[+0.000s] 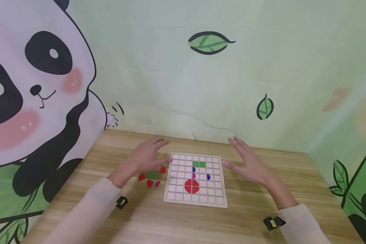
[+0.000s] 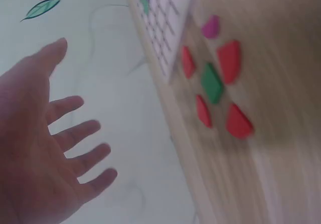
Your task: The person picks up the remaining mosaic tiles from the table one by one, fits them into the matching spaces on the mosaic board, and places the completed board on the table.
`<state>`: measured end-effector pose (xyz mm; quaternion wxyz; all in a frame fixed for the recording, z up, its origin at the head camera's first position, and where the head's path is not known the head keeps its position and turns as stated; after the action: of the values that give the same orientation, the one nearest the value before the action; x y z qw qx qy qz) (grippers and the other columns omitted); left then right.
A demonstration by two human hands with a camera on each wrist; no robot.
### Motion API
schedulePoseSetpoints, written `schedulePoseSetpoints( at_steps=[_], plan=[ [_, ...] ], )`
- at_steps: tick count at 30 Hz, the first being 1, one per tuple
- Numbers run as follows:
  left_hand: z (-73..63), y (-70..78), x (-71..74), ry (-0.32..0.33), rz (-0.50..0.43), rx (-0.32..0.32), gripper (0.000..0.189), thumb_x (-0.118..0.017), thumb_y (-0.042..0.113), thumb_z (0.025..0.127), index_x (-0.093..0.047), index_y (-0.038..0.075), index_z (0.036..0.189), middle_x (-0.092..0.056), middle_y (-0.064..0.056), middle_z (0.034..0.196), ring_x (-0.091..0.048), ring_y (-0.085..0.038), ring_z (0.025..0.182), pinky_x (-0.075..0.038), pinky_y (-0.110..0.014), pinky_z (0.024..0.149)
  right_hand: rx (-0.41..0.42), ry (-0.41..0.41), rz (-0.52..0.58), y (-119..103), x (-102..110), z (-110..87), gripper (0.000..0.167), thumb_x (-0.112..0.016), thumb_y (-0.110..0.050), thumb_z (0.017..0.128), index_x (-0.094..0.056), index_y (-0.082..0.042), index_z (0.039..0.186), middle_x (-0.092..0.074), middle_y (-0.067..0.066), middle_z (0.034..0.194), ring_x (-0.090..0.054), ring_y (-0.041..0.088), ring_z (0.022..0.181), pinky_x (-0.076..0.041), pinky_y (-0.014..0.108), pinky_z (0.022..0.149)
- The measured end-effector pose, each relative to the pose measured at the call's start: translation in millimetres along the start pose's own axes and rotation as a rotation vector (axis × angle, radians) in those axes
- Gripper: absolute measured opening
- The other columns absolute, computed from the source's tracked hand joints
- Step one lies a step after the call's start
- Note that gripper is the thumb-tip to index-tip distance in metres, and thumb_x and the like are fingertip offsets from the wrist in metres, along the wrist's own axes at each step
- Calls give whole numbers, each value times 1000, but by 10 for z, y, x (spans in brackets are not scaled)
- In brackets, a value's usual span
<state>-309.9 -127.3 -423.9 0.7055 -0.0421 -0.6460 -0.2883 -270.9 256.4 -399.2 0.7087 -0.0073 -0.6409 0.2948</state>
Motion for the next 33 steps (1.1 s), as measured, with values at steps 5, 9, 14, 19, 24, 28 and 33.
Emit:
schedulePoseSetpoints(
  at_steps=[5, 9, 14, 19, 24, 28, 33],
  plan=[
    [-137, -136, -14, -57, -10, -11, 59, -78, 47, 96, -66, 13, 142, -61, -12, 145, -54, -37, 135, -46, -56, 111, 10, -32, 57, 55, -160, -40, 92, -65, -59, 100, -22, -17, 170, -19, 20, 174, -21, 50, 156, -23, 76, 117],
    [-247, -244, -61, -126, -12, -31, 38, -83, 32, 94, -73, 10, 123, -69, -7, 122, -63, -29, 112, -56, -45, 97, 14, -59, 40, 79, -340, -83, 96, -66, -65, 97, -27, -15, 169, -25, 21, 172, -25, 49, 155, -26, 75, 117],
    [-319, -339, -178, -196, -68, -46, 27, -83, 17, 93, -72, 6, 116, -68, -5, 112, -66, -26, 102, -57, -42, 92, -1, -123, -30, 129, -543, -135, 102, -64, -75, 92, -33, -12, 166, -32, 26, 168, -33, 52, 151, -33, 75, 113],
    [-359, -390, -259, -199, -118, -8, 28, -83, 17, 93, -73, 6, 117, -67, -4, 112, -65, -23, 105, -57, -42, 96, 14, -175, -54, 160, -643, -140, 102, -65, -74, 91, -37, -9, 164, -33, 27, 166, -34, 51, 150, -33, 73, 115],
    [-394, -419, -308, -212, -132, 30, 32, -84, 17, 93, -73, 7, 121, -66, -1, 109, -62, -18, 97, -58, -38, 90, 21, -225, -36, 166, -694, -120, 101, -67, -74, 91, -41, -7, 162, -31, 23, 169, -30, 48, 154, -30, 68, 119],
    [-416, -433, -350, -218, -149, 48, 33, -84, 16, 93, -73, 6, 122, -66, 0, 109, -63, -16, 97, -58, -37, 89, 13, -266, -41, 179, -761, -128, 101, -68, -73, 90, -40, -7, 163, -29, 23, 170, -29, 47, 155, -30, 66, 120],
    [-400, -440, -392, -213, -166, 58, 28, -83, 14, 93, -74, 8, 119, -65, 0, 109, -64, -14, 99, -58, -36, 91, 7, -307, -88, 201, -822, -144, 101, -70, -71, 89, -40, -11, 164, -25, 21, 172, -26, 49, 155, -29, 69, 119]
  ],
)
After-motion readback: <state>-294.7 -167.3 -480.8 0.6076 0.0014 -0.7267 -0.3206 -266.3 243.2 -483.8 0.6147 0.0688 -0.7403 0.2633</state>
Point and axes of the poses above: each hand's wrist, its own z-axis towards the middle knuckle, its own x-axis out of the back of the hand, y = z × x, the point moved 2 cm from there along z, towards the middle knuckle
